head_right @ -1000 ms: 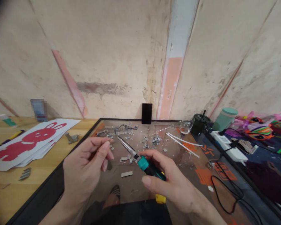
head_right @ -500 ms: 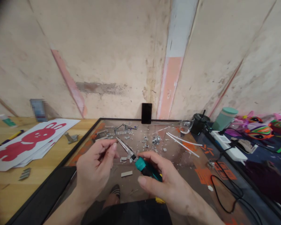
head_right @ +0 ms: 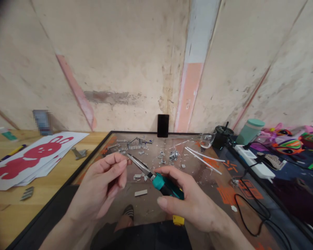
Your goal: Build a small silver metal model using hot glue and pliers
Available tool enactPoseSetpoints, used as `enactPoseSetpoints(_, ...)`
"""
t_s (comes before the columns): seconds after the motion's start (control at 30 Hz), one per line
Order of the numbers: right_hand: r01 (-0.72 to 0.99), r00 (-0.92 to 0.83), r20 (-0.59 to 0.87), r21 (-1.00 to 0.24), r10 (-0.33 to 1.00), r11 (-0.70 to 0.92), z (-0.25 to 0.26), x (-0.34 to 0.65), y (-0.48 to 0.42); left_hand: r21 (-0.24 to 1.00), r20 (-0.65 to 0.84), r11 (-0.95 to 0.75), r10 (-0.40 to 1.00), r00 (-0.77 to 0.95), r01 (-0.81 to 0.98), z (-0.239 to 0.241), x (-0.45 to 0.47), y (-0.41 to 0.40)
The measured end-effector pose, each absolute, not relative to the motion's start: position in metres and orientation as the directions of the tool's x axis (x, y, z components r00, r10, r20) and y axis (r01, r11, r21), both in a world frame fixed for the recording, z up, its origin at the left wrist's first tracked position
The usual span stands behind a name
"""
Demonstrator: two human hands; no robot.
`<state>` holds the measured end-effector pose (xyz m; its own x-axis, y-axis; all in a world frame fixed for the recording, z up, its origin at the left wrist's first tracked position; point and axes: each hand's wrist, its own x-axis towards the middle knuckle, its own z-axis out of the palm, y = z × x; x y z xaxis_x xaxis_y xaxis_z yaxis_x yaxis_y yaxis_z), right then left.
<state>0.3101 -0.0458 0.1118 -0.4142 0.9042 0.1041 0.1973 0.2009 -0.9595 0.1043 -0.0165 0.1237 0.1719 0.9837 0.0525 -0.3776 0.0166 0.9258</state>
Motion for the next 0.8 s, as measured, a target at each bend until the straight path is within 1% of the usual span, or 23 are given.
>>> enactPoseSetpoints(0.07,0.126,-0.42,0.08,-0.981,0.904,0.146,0.11,0.306,-0.046,0.955,0.2,-0.202,0.979,-0.032,-0.217,0.118,0.107,-0.017)
enactPoseSetpoints(0.1,0.103,-0.422,0.071,-0.987,0.904,0.125,0.11,0.304,-0.046,0.95,0.274,-0.285,0.957,-0.096,-0.129,0.115,0.108,-0.016)
enactPoseSetpoints(0.17,0.067,-0.415,0.062,-0.993,0.908,0.098,0.111,0.303,-0.046,0.918,0.394,-0.394,0.905,-0.159,0.036,0.109,0.109,-0.015)
enactPoseSetpoints(0.3,0.068,-0.411,0.029,-0.996,0.911,0.062,0.115,0.302,-0.049,0.828,0.542,-0.495,0.826,-0.152,0.264,0.102,0.109,-0.012)
enactPoseSetpoints(0.43,0.085,-0.408,0.022,-0.995,0.913,0.061,0.116,0.3,-0.05,0.729,0.634,-0.532,0.762,-0.133,0.43,0.098,0.11,-0.011)
enactPoseSetpoints(0.5,0.087,-0.396,0.032,-0.994,0.918,0.072,0.114,0.299,-0.049,0.697,0.655,-0.535,0.746,-0.121,0.477,0.098,0.11,-0.012)
enactPoseSetpoints(0.57,0.099,-0.387,0.047,-0.991,0.921,0.092,0.111,0.299,-0.048,0.708,0.642,-0.528,0.758,-0.117,0.468,0.098,0.111,-0.013)
enactPoseSetpoints(0.63,0.125,-0.381,0.065,-0.985,0.922,0.121,0.108,0.299,-0.048,0.766,0.589,-0.504,0.799,-0.121,0.4,0.099,0.111,-0.013)
enactPoseSetpoints(0.73,0.171,-0.373,0.09,-0.972,0.924,0.164,0.105,0.301,-0.047,0.899,0.421,-0.402,0.902,-0.089,0.174,0.104,0.109,-0.012)
enactPoseSetpoints(0.8,0.199,-0.38,0.1,-0.962,0.92,0.187,0.105,0.304,-0.046,0.963,0.266,-0.266,0.964,-0.009,-0.038,0.11,0.107,-0.012)
